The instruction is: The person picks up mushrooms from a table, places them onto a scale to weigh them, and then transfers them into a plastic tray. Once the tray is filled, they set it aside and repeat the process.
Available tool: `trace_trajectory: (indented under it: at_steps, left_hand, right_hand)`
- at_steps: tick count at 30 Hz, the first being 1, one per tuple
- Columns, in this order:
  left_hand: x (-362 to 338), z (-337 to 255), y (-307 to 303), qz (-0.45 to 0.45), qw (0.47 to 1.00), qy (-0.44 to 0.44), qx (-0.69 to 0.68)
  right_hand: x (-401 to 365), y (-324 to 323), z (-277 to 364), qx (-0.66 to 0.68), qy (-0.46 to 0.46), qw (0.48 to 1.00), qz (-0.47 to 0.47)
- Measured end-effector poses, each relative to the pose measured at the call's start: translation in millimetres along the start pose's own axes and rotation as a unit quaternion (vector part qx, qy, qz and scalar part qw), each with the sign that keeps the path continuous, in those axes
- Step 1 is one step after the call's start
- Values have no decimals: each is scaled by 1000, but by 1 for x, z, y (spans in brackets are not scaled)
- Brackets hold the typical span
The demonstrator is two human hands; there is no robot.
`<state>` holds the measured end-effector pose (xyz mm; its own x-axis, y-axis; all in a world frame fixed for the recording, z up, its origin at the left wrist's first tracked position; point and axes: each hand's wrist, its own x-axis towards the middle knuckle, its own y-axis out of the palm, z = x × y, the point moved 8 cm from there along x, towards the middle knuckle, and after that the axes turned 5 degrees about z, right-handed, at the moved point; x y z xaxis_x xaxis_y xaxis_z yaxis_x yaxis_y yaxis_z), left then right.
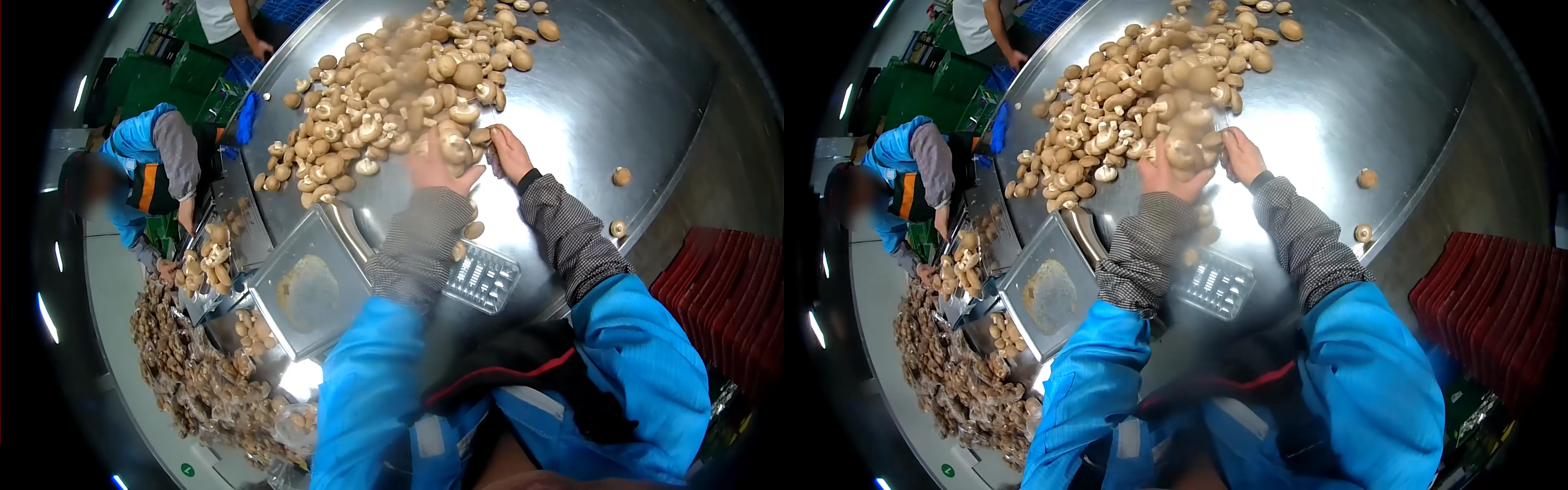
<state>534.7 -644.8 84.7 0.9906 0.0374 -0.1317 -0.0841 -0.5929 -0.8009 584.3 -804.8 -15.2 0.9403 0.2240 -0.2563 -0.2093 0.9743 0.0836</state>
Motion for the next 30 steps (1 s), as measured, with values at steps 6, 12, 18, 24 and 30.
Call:
trace_trajectory:
  at_steps: [6,12,18,24,30]
  left_hand:
    - [-29,-43,23,-56,992,79,76]
    - [-53,-48,12,-10,984,164,64]
    - [-83,-36,-26,1,986,100,-134]
    - [-99,7,-61,-50,984,-27,-172]
    - [-108,46,-56,-46,975,6,-217]
  right_hand:
    - [1,7,-53,222,-33,974,-38]
    - [-55,10,-16,225,73,967,-99]
    - [-88,23,-17,277,50,958,-53]
    - [-116,34,-14,221,45,973,-56]
    - [-139,71,8,252,45,966,-42]
